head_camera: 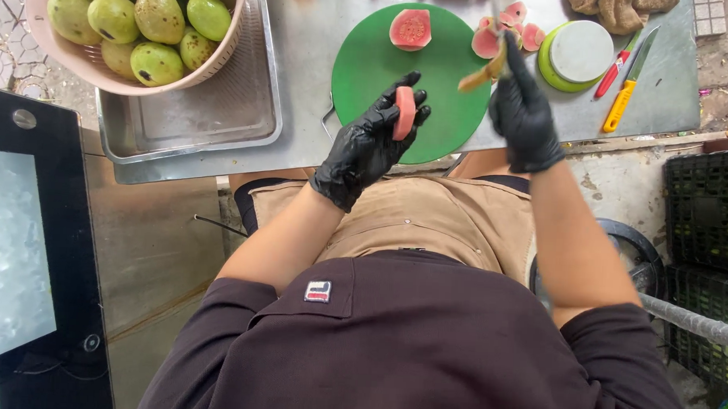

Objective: Cutting and preparing guavas for takeout on a stainless steel table.

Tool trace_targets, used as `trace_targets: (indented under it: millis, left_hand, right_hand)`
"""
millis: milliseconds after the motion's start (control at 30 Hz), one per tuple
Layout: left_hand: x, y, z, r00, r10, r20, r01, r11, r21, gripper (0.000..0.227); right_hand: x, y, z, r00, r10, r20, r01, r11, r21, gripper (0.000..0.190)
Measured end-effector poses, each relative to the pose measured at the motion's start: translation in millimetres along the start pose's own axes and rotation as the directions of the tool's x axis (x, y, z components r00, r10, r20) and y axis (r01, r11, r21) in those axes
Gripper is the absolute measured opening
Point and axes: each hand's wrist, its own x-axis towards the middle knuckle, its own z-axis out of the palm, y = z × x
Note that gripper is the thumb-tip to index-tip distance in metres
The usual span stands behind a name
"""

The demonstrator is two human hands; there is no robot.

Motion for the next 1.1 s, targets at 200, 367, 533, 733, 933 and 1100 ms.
trace_targets:
  millis: [200, 367, 533, 733, 933, 1100]
  left_hand:
    - [46, -11, -80, 0.967, 0.255, 0.018, -0.246, 0.912, 0.328, 0.056]
    - [65, 4, -83, 0.967, 0.242, -0.084, -0.142, 0.78, 0.609, 0.058]
    - [91, 3, -101, 0.931, 0.29, 0.222, -0.345, 0.501, 0.794, 0.041]
    - [82, 33, -78, 0.951, 0.033, 0.309, -0.31, 0.1, 0.945, 0.031]
    - [89, 61, -96, 0.949, -0.063, 0.31, -0.316, -0.215, 0.924, 0.028]
    - [100, 64, -109, 0.94, -0.094, 0.327, -0.338, -0.373, 0.864, 0.034]
  right_hand:
    - [37, 62, -97, 0.986, 0.028, -0.166, -0.113, 0.837, -0.535, 0.047]
    - [48, 62, -102, 0.984, 0.022, -0.178, -0.172, 0.397, -0.902, 0.051]
    - [42, 80, -105, 0.991, -0.055, -0.124, -0.104, 0.288, -0.952, 0.055]
    - [32, 70, -105, 0.974, -0.107, -0.2, -0.169, 0.245, -0.955, 0.071]
    - [9, 63, -102, 0.954, -0.209, -0.212, -0.142, 0.308, -0.941, 0.067]
    - [-9, 48, -80, 0.947, -0.303, -0.105, -0.009, 0.302, -0.953, 0.062]
